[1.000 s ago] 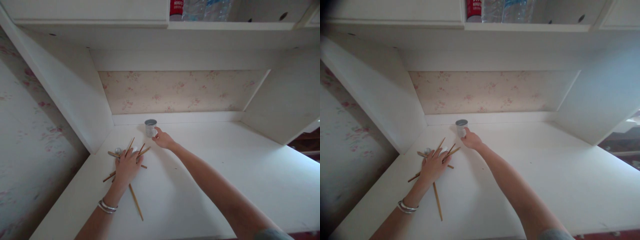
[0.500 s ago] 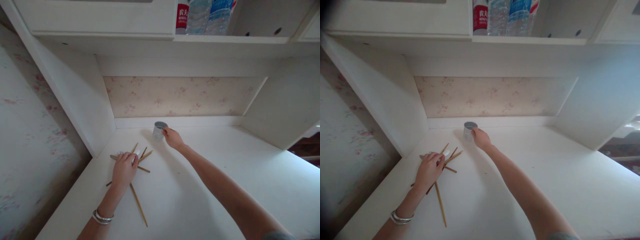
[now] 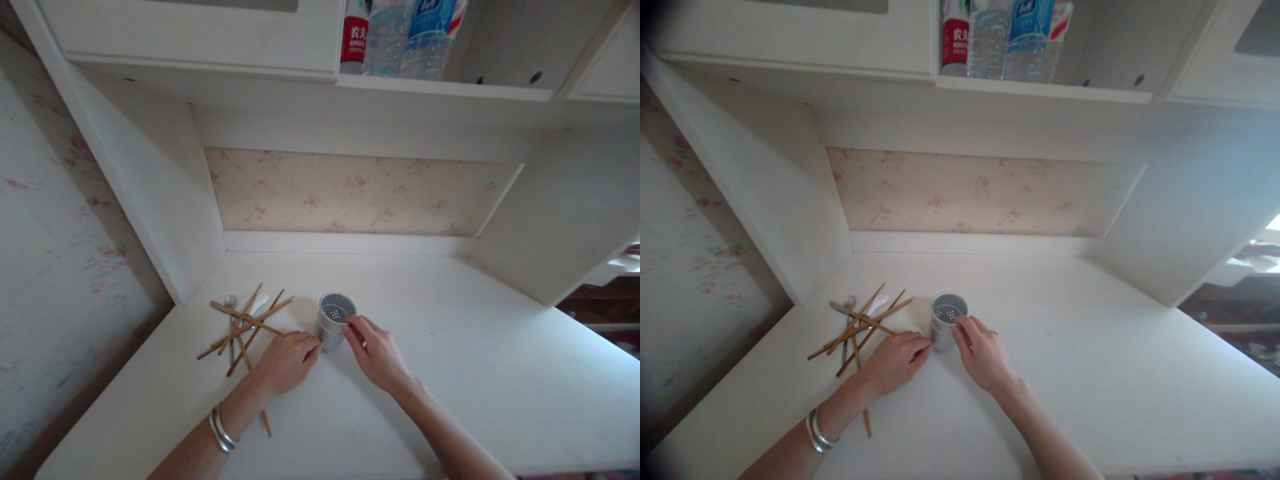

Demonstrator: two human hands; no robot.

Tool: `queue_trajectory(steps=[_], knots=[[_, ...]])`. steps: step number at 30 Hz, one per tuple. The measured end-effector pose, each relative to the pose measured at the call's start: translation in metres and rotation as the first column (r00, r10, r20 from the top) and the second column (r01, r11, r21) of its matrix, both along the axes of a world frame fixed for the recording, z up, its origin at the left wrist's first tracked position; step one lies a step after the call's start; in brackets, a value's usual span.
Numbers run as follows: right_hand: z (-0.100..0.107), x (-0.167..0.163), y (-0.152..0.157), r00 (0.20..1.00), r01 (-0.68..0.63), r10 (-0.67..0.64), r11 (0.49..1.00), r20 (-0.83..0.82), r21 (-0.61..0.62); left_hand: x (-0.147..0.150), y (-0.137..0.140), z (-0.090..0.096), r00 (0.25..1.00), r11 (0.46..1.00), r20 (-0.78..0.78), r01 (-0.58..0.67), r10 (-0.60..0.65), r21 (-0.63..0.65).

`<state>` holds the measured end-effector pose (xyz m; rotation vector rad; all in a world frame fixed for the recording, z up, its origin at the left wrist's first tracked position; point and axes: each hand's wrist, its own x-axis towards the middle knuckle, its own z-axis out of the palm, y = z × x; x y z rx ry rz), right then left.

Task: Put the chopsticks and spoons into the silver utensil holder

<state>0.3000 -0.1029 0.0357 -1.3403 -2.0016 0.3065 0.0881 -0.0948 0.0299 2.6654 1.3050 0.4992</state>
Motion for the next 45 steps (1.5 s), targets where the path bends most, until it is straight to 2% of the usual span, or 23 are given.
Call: queue_trajectory(steps=[9, 13, 18, 23, 25, 27, 30, 33, 35, 38, 42, 45], knots=[[-0.024, 0.005, 0.003, 0.995, -0.054, 0.061, 0.994, -0.074, 0.094, -0.005, 0.004, -0.009, 0.999, 0.994, -0.025, 0.027, -0.03, -0.103], [-0.032, 0.009, 0.003, 0.985, 0.005, 0.001, 1.0, -0.173, 0.03, -0.007, 0.007, -0.009, 0.999, 0.99, 0.006, 0.047, -0.047, -0.131], [-0.037, 0.01, 0.005, 0.929, 0.111, -0.125, 0.992, -0.349, -0.061, -0.009, 0.006, -0.007, 0.998, 0.985, 0.037, 0.065, -0.059, -0.158], [-0.037, 0.012, 0.008, 0.902, 0.144, -0.173, 0.984, -0.395, -0.102, -0.011, 0.004, 0.001, 0.995, 0.984, 0.096, 0.051, -0.035, -0.17], [-0.037, 0.013, 0.008, 0.903, 0.144, -0.175, 0.984, -0.393, -0.107, -0.018, 0.008, 0.007, 0.99, 0.991, 0.132, -0.03, 0.048, -0.13], [-0.038, 0.013, 0.009, 0.901, 0.145, -0.177, 0.983, -0.397, -0.11, -0.031, 0.016, 0.013, 0.965, 0.977, 0.156, -0.205, 0.212, -0.059], [-0.04, 0.012, 0.01, 0.887, 0.14, -0.178, 0.983, -0.425, -0.118, -0.061, 0.034, 0.023, 0.864, 0.866, 0.117, -0.498, 0.49, 0.05], [-0.04, 0.012, 0.012, 0.86, 0.127, -0.168, 0.985, -0.482, -0.117, -0.089, 0.053, 0.028, 0.778, 0.781, -0.067, -0.622, 0.625, 0.06], [-0.039, 0.012, 0.012, 0.838, 0.119, -0.158, 0.987, -0.522, -0.107, -0.102, 0.065, 0.028, 0.745, 0.761, -0.177, -0.648, 0.643, 0.037], [-0.037, 0.012, 0.011, 0.823, 0.091, -0.131, 0.991, -0.553, -0.099, -0.112, 0.083, 0.022, 0.75, 0.772, -0.278, -0.634, 0.6, -0.042], [-0.039, 0.012, 0.01, 0.832, 0.042, -0.104, 0.991, -0.545, -0.124, -0.117, 0.101, 0.013, 0.763, 0.76, -0.323, -0.629, 0.56, -0.167], [-0.042, 0.011, 0.01, 0.84, 0.029, -0.104, 0.989, -0.532, -0.147, -0.118, 0.108, 0.011, 0.775, 0.759, -0.332, -0.617, 0.538, -0.209]])
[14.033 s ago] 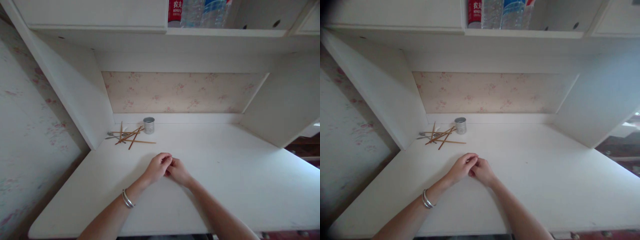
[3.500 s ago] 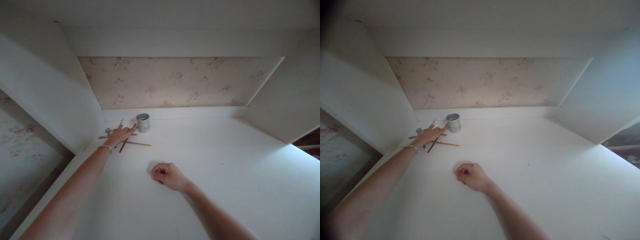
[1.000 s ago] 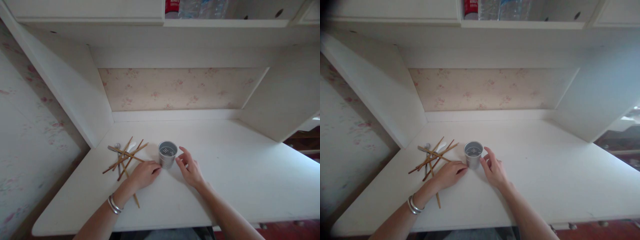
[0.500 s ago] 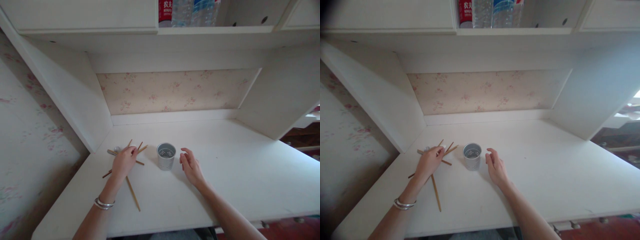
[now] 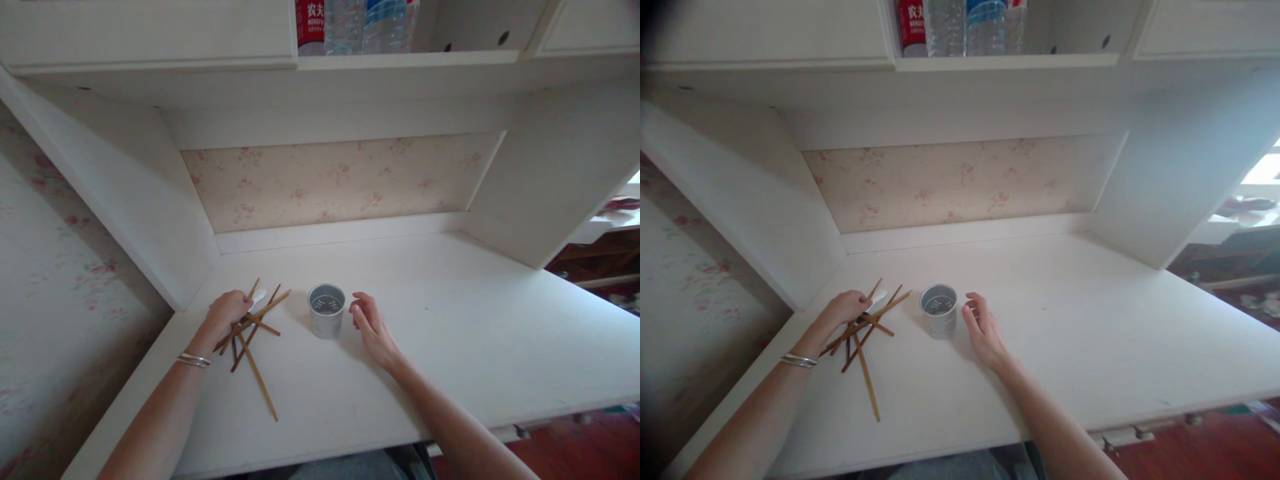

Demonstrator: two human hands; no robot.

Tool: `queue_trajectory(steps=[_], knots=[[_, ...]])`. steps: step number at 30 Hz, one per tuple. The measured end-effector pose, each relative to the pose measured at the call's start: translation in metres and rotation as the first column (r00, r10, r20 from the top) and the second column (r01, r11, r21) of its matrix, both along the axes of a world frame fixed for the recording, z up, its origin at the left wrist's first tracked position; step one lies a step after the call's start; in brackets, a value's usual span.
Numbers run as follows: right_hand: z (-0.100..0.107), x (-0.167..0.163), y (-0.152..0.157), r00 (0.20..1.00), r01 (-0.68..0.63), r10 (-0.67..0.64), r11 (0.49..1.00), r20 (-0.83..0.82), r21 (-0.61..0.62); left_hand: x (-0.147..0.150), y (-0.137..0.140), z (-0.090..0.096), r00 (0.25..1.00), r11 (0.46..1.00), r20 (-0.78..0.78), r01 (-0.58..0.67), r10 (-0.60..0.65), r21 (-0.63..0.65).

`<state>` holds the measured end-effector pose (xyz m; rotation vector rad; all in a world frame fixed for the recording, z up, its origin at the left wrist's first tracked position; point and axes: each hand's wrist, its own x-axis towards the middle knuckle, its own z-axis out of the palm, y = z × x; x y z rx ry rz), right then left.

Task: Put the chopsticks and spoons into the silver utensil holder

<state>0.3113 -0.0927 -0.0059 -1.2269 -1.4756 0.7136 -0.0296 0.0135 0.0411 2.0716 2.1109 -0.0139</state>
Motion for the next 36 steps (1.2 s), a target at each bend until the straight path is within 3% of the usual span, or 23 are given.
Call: queue_trajectory(steps=[5, 11, 13, 16, 19, 22, 25, 28, 32, 36], knots=[[0.001, 0.0, -0.001, 1.0, 0.002, -0.002, 1.0, 0.016, -0.018, -0.001, 0.001, 0.008, 0.997, 1.0, 0.078, 0.014, -0.015, 0.012], [0.006, -0.001, -0.004, 0.999, -0.024, 0.025, 0.999, 0.021, -0.022, 0.007, -0.001, 0.035, 0.921, 0.969, 0.387, -0.055, -0.044, 0.241], [0.006, -0.002, -0.004, 0.999, -0.031, 0.031, 0.999, 0.025, -0.02, 0.018, -0.005, 0.053, 0.837, 0.939, 0.541, -0.115, -0.083, 0.323], [0.006, -0.003, -0.004, 0.999, -0.026, 0.027, 0.999, 0.038, -0.02, 0.047, -0.019, 0.088, 0.636, 0.896, 0.739, -0.166, -0.222, 0.412], [0.005, -0.002, -0.003, 0.999, -0.02, 0.021, 1.0, 0.042, -0.02, 0.083, -0.033, 0.12, 0.465, 0.865, 0.81, -0.164, -0.357, 0.475], [0.005, -0.002, -0.004, 0.999, -0.025, 0.025, 1.0, 0.04, -0.012, 0.116, -0.039, 0.133, 0.399, 0.847, 0.811, -0.137, -0.428, 0.514], [0.006, -0.001, -0.004, 0.998, -0.032, 0.032, 0.999, 0.045, -0.012, 0.139, -0.035, 0.123, 0.394, 0.845, 0.798, -0.092, -0.455, 0.527], [0.006, -0.001, -0.004, 0.997, -0.039, 0.04, 0.999, 0.063, -0.018, 0.153, -0.029, 0.099, 0.416, 0.867, 0.797, -0.038, -0.438, 0.496], [0.007, -0.001, -0.004, 0.997, -0.038, 0.039, 0.999, 0.073, -0.015, 0.161, -0.028, 0.065, 0.474, 0.894, 0.788, -0.002, -0.394, 0.449], [0.007, 0.0, -0.004, 0.996, -0.044, 0.045, 0.999, 0.076, -0.015, 0.165, -0.031, 0.044, 0.516, 0.913, 0.777, 0.023, -0.36, 0.408]])
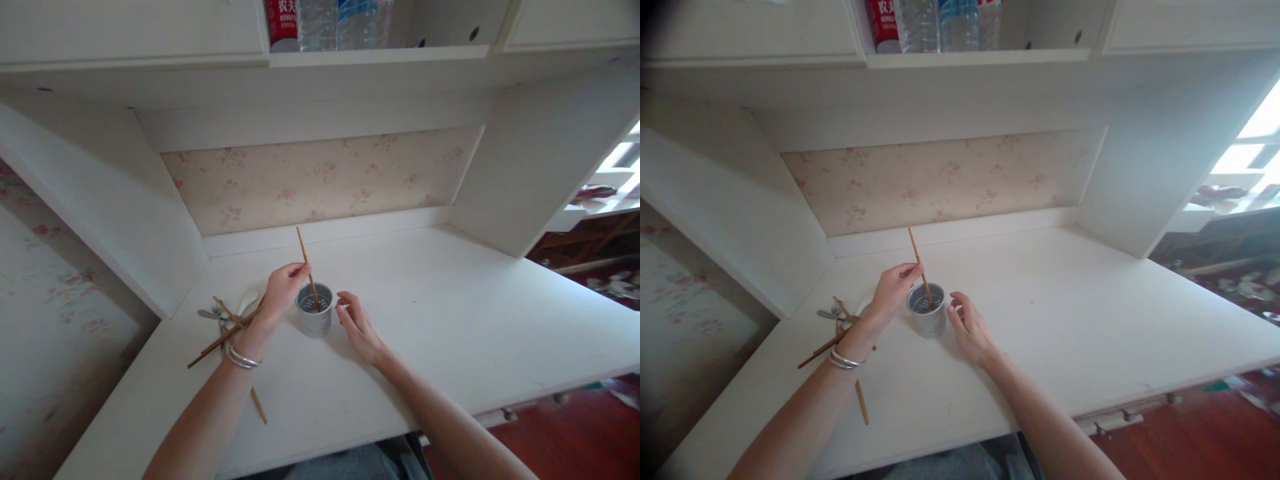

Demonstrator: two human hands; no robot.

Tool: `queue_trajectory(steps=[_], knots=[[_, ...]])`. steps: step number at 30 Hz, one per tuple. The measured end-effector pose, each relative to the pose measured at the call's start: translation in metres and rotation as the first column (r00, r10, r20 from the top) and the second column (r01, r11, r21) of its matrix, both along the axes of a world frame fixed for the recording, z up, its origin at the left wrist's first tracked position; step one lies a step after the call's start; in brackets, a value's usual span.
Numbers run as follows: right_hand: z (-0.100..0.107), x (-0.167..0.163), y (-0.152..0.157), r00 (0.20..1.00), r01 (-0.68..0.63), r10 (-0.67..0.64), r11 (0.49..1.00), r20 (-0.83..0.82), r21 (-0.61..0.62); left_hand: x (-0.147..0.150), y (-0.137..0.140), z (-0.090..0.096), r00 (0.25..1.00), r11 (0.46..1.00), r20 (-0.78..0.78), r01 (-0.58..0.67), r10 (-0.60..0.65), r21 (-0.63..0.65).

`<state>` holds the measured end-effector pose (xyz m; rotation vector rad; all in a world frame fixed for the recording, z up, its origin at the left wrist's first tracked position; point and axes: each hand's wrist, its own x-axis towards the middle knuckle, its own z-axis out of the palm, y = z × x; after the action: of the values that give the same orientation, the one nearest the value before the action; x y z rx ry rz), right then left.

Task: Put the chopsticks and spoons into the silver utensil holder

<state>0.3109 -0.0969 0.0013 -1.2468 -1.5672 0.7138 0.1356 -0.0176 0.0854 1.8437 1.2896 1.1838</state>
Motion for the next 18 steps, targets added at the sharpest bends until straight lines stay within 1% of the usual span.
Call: queue_trajectory(steps=[3, 6, 13, 18], knots=[[0.0, 0.0, 0.0, 1.0, 0.001, -0.001, 1.0, 0.004, -0.007, 0.002, 0.0, -0.009, 1.0, 1.0, -0.004, 0.015, -0.015, -0.026], [-0.001, 0.0, 0.0, 1.0, -0.003, 0.003, 1.0, 0.0, -0.012, 0.003, 0.0, -0.014, 0.999, 0.999, -0.004, 0.032, -0.033, -0.04], [0.0, -0.001, 0.0, 1.0, -0.023, 0.024, 0.999, 0.012, -0.039, 0.003, 0.0, -0.017, 0.999, 0.997, -0.017, 0.041, -0.042, -0.066], [-0.002, -0.001, 0.0, 1.0, -0.028, 0.028, 0.999, 0.003, -0.026, 0.001, -0.01, -0.017, 0.993, 0.989, 0.043, 0.113, -0.109, -0.091]])
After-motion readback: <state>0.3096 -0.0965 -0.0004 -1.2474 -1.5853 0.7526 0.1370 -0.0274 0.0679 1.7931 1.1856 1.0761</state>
